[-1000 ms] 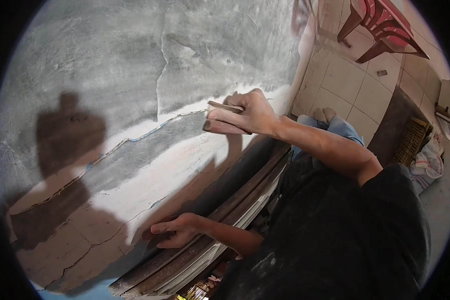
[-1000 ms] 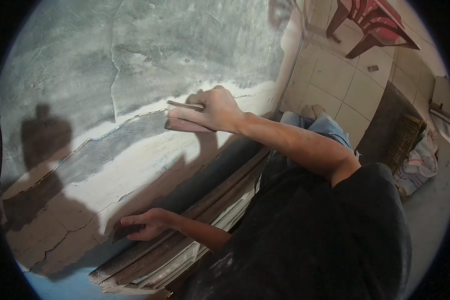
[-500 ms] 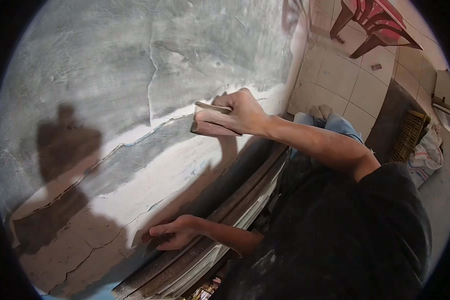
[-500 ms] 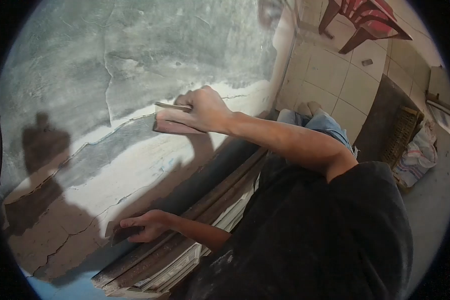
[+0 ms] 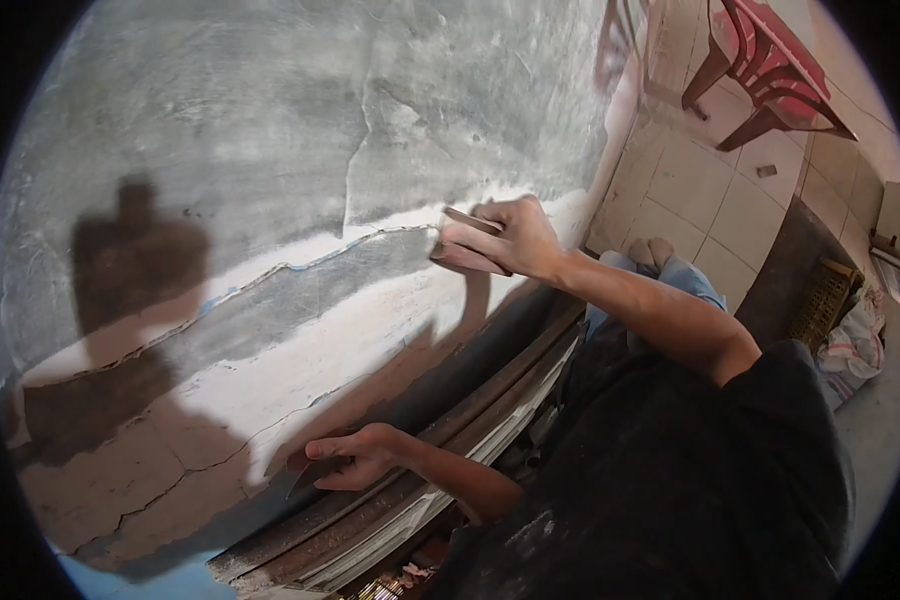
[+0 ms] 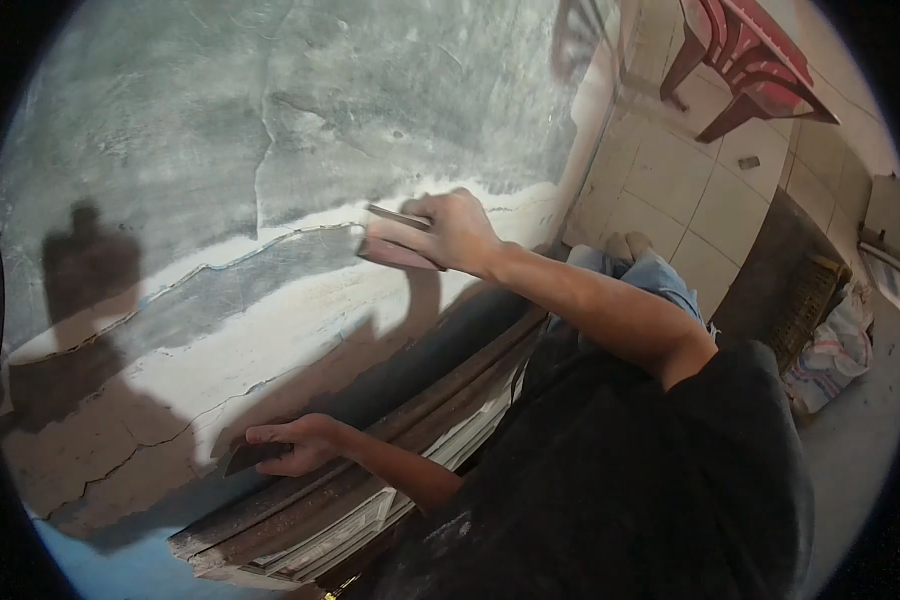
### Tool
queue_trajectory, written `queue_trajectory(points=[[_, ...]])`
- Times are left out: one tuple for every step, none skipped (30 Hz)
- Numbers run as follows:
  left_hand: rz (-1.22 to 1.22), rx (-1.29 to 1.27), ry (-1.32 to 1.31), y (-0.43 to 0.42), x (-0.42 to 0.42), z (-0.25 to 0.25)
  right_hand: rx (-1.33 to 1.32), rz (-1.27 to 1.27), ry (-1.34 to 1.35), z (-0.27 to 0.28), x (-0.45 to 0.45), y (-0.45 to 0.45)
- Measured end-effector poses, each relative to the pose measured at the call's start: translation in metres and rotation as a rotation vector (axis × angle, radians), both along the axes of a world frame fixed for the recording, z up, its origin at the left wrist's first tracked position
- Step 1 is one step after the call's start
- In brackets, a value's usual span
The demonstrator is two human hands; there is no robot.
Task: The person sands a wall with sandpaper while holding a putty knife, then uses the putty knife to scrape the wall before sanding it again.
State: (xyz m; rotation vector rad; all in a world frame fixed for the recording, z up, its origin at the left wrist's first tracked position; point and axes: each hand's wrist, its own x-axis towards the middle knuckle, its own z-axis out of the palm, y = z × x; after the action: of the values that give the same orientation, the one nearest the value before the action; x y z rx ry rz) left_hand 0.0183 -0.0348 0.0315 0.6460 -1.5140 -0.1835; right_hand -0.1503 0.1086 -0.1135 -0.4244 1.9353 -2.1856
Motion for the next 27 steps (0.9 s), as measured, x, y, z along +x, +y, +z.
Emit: queue_trajectory(points=[[0.001,-0.009,-0.012,-0.001,0.000,-0.001,0.048,0.032,-0.029,0.000,-0.001,0.004],[0.003,-0.015,-0.031,-0.007,0.004,-0.002,0.060,0.047,-0.043,0.002,-0.003,0.004],[0.008,-0.021,-0.056,-0.010,0.008,-0.002,0.073,0.065,-0.065,0.002,-0.002,0.004],[0.009,-0.026,-0.072,-0.012,0.011,-0.003,0.089,0.087,-0.088,0.004,0.000,0.004],[0.010,-0.030,-0.081,-0.015,0.013,-0.004,0.021,0.046,-0.066,0.009,0.003,0.000],[0.015,-0.033,-0.084,-0.018,0.014,-0.006,-0.035,-0.011,-0.007,0.025,0.003,-0.003],[0.156,-0.037,-0.129,-0.021,0.018,-0.006,-0.003,0.004,0.014,0.033,0.001,-0.006],[0.100,-0.021,-0.111,-0.013,0.018,-0.004,0.022,0.017,0.037,0.039,-0.001,-0.008],[0.039,-0.011,-0.088,-0.004,0.011,0.001,0.050,-0.016,0.081,0.034,0.001,-0.007],[-0.021,0.000,-0.057,0.002,0.005,0.003,0.080,-0.048,0.132,0.015,0.006,-0.009],[0.052,-0.076,-0.034,0.001,0.004,0.004,0.110,-0.076,0.188,-0.003,0.010,-0.010],[0.049,-0.013,-0.049,0.002,0.008,0.005,0.125,-0.070,0.148,-0.018,0.015,-0.009],[0.044,0.051,-0.067,0.003,0.016,0.007,0.187,0.020,0.079,-0.016,0.018,-0.005],[0.035,0.115,-0.087,0.006,0.021,0.006,0.252,0.105,0.008,-0.014,0.017,-0.002],[-0.004,0.133,-0.054,0.014,0.017,0.007,0.208,0.094,0.010,-0.010,0.013,-0.002],[-0.042,0.151,-0.036,0.027,0.009,0.011,0.165,0.084,-0.003,-0.003,0.015,-0.004],[-0.082,0.173,-0.018,0.034,0.004,0.011,0.126,0.074,-0.017,0.003,0.016,-0.007],[-0.162,0.176,-0.095,0.034,0.004,0.005,0.167,0.086,0.027,0.012,0.013,-0.010],[-0.239,0.180,-0.172,0.033,0.006,-0.002,0.127,0.089,-0.006,0.028,0.012,-0.011],[-0.282,0.175,-0.289,0.032,0.008,-0.006,0.085,0.096,-0.036,0.046,0.011,-0.010],[-0.329,0.167,-0.405,0.033,0.010,-0.010,0.112,0.172,-0.106,0.063,0.008,-0.005],[-0.423,0.327,-0.450,0.045,0.006,-0.006,0.105,0.182,-0.086,0.067,0.007,-0.003],[-0.497,0.491,-0.494,0.057,0.002,-0.003,0.101,0.193,-0.066,0.069,0.006,0.002],[-0.577,0.442,-0.494,0.067,-0.008,-0.001,0.100,0.206,-0.047,0.070,0.005,0.007],[-0.620,0.505,-0.510,0.066,-0.008,-0.009,0.104,0.197,-0.015,0.067,0.007,0.013],[-0.665,0.574,-0.530,0.066,-0.006,-0.019,0.155,0.226,0.015,0.066,0.008,0.022],[-0.697,0.745,-0.567,0.066,-0.004,-0.028,0.207,0.252,0.038,0.064,0.010,0.032]])
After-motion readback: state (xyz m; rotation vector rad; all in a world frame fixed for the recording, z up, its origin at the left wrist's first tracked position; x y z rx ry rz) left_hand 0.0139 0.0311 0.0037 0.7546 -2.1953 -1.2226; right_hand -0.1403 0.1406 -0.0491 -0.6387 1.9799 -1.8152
